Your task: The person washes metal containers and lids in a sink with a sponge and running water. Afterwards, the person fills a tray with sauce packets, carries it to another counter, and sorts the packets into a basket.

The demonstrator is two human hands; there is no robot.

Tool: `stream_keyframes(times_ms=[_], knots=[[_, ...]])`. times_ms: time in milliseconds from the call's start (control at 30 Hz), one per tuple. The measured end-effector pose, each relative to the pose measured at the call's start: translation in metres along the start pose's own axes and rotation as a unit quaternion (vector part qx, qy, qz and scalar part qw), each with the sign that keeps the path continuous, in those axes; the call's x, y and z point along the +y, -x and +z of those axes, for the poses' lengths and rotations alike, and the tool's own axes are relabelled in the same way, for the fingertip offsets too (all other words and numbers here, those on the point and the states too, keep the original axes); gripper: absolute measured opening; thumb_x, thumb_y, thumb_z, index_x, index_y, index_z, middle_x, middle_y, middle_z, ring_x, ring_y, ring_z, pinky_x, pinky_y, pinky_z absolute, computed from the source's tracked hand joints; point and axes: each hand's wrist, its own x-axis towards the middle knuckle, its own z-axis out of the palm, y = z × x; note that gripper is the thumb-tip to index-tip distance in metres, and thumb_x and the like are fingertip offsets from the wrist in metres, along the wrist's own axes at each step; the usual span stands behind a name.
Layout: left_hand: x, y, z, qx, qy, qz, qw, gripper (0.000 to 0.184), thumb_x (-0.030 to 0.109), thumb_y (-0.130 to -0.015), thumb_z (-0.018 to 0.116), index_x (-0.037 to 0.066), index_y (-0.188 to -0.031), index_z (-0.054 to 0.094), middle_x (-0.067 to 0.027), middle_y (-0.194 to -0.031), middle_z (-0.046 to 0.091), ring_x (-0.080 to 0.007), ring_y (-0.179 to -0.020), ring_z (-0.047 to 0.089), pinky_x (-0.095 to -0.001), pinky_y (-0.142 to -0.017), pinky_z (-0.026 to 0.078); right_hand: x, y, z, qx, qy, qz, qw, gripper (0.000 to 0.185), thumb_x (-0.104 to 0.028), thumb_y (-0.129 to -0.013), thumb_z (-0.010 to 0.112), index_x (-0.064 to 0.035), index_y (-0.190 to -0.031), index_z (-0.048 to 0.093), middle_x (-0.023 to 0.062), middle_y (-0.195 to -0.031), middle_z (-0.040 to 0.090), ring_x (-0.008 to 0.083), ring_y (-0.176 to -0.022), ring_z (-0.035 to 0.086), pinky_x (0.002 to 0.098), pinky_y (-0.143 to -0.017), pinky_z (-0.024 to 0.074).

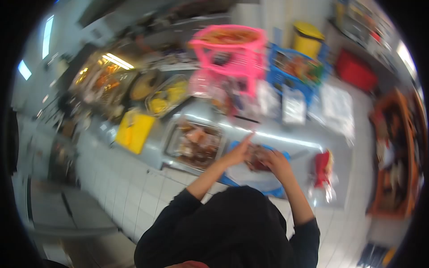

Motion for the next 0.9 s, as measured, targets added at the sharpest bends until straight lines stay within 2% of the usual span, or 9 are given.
stream_keyframes(times_ms=[133, 233, 433, 533, 567, 600, 667, 800, 900], knots=[[-0.001, 0.001, -0.003, -0.001, -0.030, -0.025, 0.999, 0.086, -0.002, -0.076, 0.064, 0.015, -0.147, 0.018, -0.0073, -0.086, 0.056, -0.0186, -0.080, 0.056, -0.0328, -0.075, 0.047, 0.005, -0.003, -0.001, -0.065, -0.018, -0.041, 0.997, 0.033, -0.014, -0.067, 0.074, -0.0091, -0.097, 0.061, 0.0103, -0.106, 0.061, 0.0315, -0.099, 0.057, 0.0412, -0.084, 0.0464], [0.010, 0.001, -0.003, 0.004, -0.031, -0.006, 0.999, 0.084, -0.002, -0.077, 0.063, 0.016, -0.146, 0.020, -0.0076, -0.084, 0.057, -0.0189, -0.078, 0.058, -0.0322, -0.072, 0.047, -0.015, -0.014, -0.008, -0.064, -0.010, -0.109, 0.992, 0.032, -0.014, -0.066, 0.074, -0.0083, -0.094, 0.059, 0.0101, -0.108, 0.061, 0.0318, -0.098, 0.057, 0.0408, -0.083, 0.0471], [0.018, -0.004, -0.001, -0.001, -0.124, 0.022, 0.992, 0.065, 0.002, -0.077, 0.064, 0.011, -0.137, 0.040, -0.0118, -0.088, 0.061, -0.0232, -0.078, 0.060, -0.0351, -0.073, 0.048, -0.012, -0.021, -0.002, -0.081, 0.012, -0.037, 0.996, 0.045, -0.022, -0.065, 0.077, -0.0118, -0.104, 0.057, 0.0099, -0.108, 0.058, 0.0319, -0.100, 0.057, 0.0410, -0.082, 0.0482], [0.001, -0.009, 0.002, 0.003, -0.162, 0.063, 0.985, 0.058, 0.009, -0.075, 0.065, 0.002, -0.129, 0.046, -0.0217, -0.094, 0.062, -0.0370, -0.089, 0.060, -0.0435, -0.077, 0.047, 0.004, -0.017, 0.010, -0.072, 0.064, -0.041, 0.994, 0.042, -0.027, -0.068, 0.074, -0.0132, -0.105, 0.061, 0.0079, -0.095, 0.059, 0.0303, -0.089, 0.055, 0.0407, -0.077, 0.0456], [-0.019, -0.010, 0.008, 0.072, -0.181, 0.107, 0.975, 0.058, 0.012, -0.074, 0.067, 0.000, -0.127, 0.047, -0.0205, -0.089, 0.062, -0.0357, -0.084, 0.061, -0.0432, -0.074, 0.048, 0.005, -0.017, 0.011, -0.074, 0.073, -0.016, 0.994, 0.034, -0.029, -0.068, 0.074, -0.0142, -0.097, 0.063, 0.0077, -0.091, 0.059, 0.0297, -0.085, 0.055, 0.0407, -0.073, 0.0443], [0.006, -0.005, 0.002, 0.032, -0.165, -0.034, 0.985, 0.059, 0.013, -0.075, 0.071, 0.000, -0.127, 0.046, -0.0123, -0.081, 0.063, -0.0263, -0.071, 0.060, -0.0367, -0.068, 0.048, 0.003, -0.016, 0.008, -0.082, 0.044, -0.023, 0.995, 0.025, -0.029, -0.069, 0.072, -0.0152, -0.088, 0.064, 0.0071, -0.090, 0.059, 0.0289, -0.085, 0.055, 0.0405, -0.075, 0.0435], [0.009, -0.005, -0.003, 0.043, -0.212, -0.010, 0.976, 0.040, 0.013, -0.074, 0.071, 0.000, -0.108, 0.057, -0.0143, -0.077, 0.062, -0.0261, -0.069, 0.060, -0.0352, -0.065, 0.047, -0.002, -0.009, 0.005, -0.031, 0.030, -0.024, 0.999, 0.013, -0.023, -0.073, 0.069, -0.0154, -0.082, 0.064, 0.0048, -0.089, 0.059, 0.0273, -0.090, 0.056, 0.0405, -0.081, 0.0421], [0.020, -0.006, 0.000, 0.025, -0.199, -0.002, 0.980, 0.022, 0.014, -0.075, 0.070, -0.002, -0.088, 0.063, -0.0161, -0.079, 0.062, -0.0265, -0.070, 0.060, -0.0340, -0.064, 0.046, -0.015, 0.008, -0.011, 0.017, -0.031, -0.006, 0.999, 0.012, -0.022, -0.074, 0.067, -0.0135, -0.080, 0.060, 0.0028, -0.079, 0.060, 0.0221, -0.080, 0.061, 0.0376, -0.070, 0.0468], [0.028, -0.007, 0.001, 0.026, -0.188, 0.010, 0.982, 0.021, 0.013, -0.075, 0.069, -0.003, -0.086, 0.062, -0.0155, -0.079, 0.062, -0.0261, -0.070, 0.061, -0.0337, -0.064, 0.047, -0.050, 0.024, -0.045, 0.000, 0.096, -0.025, 0.995, 0.013, -0.021, -0.075, 0.066, -0.0127, -0.079, 0.056, -0.0007, -0.071, 0.059, 0.0172, -0.068, 0.062, 0.0316, -0.061, 0.0467]])
